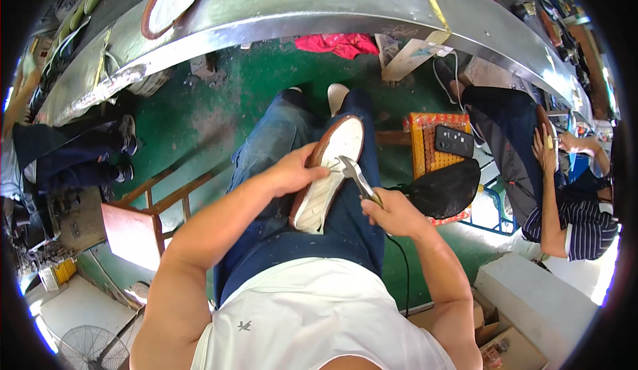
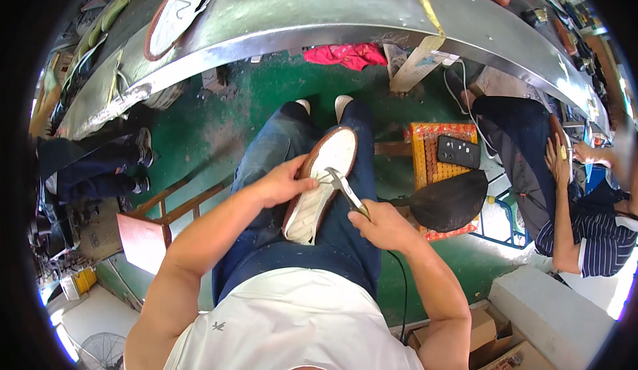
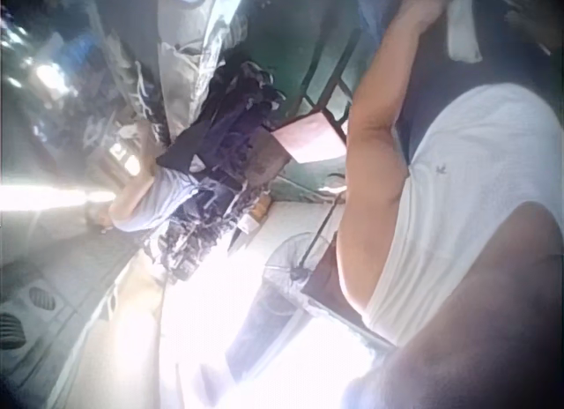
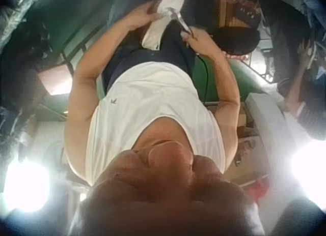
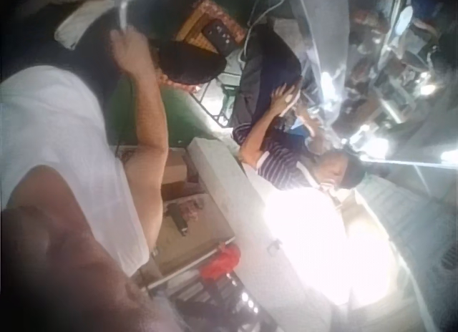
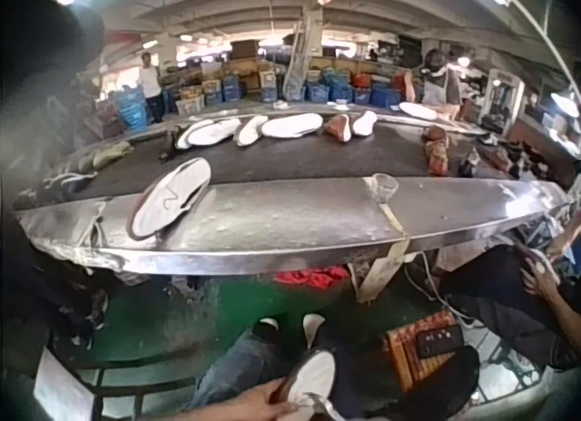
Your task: Using pliers to pull and secure the shoe upper onto the last at a shoe factory workstation.
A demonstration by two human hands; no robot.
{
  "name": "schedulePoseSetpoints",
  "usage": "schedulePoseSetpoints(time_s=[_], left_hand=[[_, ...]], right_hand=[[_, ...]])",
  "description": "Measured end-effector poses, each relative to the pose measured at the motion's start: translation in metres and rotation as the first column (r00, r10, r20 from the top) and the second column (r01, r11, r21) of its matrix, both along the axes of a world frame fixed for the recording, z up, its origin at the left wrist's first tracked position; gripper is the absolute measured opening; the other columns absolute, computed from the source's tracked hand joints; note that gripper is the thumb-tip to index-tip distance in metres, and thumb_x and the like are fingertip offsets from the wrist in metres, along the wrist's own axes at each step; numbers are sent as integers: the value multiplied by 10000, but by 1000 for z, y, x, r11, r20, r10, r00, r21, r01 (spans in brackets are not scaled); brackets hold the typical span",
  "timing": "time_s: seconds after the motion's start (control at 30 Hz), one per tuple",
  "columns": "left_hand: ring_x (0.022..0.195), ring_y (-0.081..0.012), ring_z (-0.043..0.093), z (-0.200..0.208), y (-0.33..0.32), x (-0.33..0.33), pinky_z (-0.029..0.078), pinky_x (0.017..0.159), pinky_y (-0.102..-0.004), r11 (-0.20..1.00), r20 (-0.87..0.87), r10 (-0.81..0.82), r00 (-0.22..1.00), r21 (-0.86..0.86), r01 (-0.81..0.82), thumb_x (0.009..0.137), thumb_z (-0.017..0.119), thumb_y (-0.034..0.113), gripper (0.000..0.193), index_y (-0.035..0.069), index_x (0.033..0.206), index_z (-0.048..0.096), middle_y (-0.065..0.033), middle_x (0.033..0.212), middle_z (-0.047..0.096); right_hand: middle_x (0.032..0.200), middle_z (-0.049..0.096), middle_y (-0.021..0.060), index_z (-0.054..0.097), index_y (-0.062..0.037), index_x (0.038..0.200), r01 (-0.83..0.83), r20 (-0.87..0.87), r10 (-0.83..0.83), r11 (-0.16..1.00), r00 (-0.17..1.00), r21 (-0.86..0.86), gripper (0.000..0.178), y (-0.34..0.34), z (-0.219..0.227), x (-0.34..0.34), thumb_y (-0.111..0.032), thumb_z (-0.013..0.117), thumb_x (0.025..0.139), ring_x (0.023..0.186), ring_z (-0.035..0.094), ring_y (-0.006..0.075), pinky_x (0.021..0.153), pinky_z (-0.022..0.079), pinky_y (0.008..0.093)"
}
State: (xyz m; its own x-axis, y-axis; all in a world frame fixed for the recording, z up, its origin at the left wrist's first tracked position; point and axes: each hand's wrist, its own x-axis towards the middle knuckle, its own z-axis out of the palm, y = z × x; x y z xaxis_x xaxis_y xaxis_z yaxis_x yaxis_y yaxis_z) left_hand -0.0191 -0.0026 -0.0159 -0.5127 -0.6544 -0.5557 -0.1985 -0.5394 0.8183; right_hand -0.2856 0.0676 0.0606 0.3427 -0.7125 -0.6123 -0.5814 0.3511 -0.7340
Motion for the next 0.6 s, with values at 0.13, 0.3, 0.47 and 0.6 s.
schedulePoseSetpoints(time_s=[0.13,0.3,0.47,0.6], left_hand=[[1139,-195,642,11,-17,2,574,889,-437,967,-13,-72,997,245,73,913,769,168,703,127,1513,405,-67,1273,637],[1062,-245,685,9,-13,-1,599,813,-472,964,3,-68,998,260,65,912,763,180,645,101,1470,449,-105,1244,655],[1062,-239,681,8,-15,5,596,812,-461,947,-14,-75,997,311,76,911,766,193,663,108,1481,439,-100,1242,651],[1069,-225,675,4,-10,8,592,813,-449,958,-9,-62,998,281,62,911,763,205,645,116,1469,452,-78,1224,660]], right_hand=[[835,684,246,614,32,1009,-315,-55,320,945,946,94,374,8,15,0,-339,566,1012,830,674,433,751,518,466],[932,683,289,600,44,999,-457,-290,395,869,872,-191,369,16,22,30,-325,599,994,882,666,470,789,516,527],[891,680,271,596,28,959,-464,-311,374,833,874,-300,347,17,8,37,-317,619,985,861,667,464,780,517,534],[880,684,255,602,21,952,-476,-288,411,853,865,-214,342,10,16,47,-318,604,998,841,673,447,739,530,517]])
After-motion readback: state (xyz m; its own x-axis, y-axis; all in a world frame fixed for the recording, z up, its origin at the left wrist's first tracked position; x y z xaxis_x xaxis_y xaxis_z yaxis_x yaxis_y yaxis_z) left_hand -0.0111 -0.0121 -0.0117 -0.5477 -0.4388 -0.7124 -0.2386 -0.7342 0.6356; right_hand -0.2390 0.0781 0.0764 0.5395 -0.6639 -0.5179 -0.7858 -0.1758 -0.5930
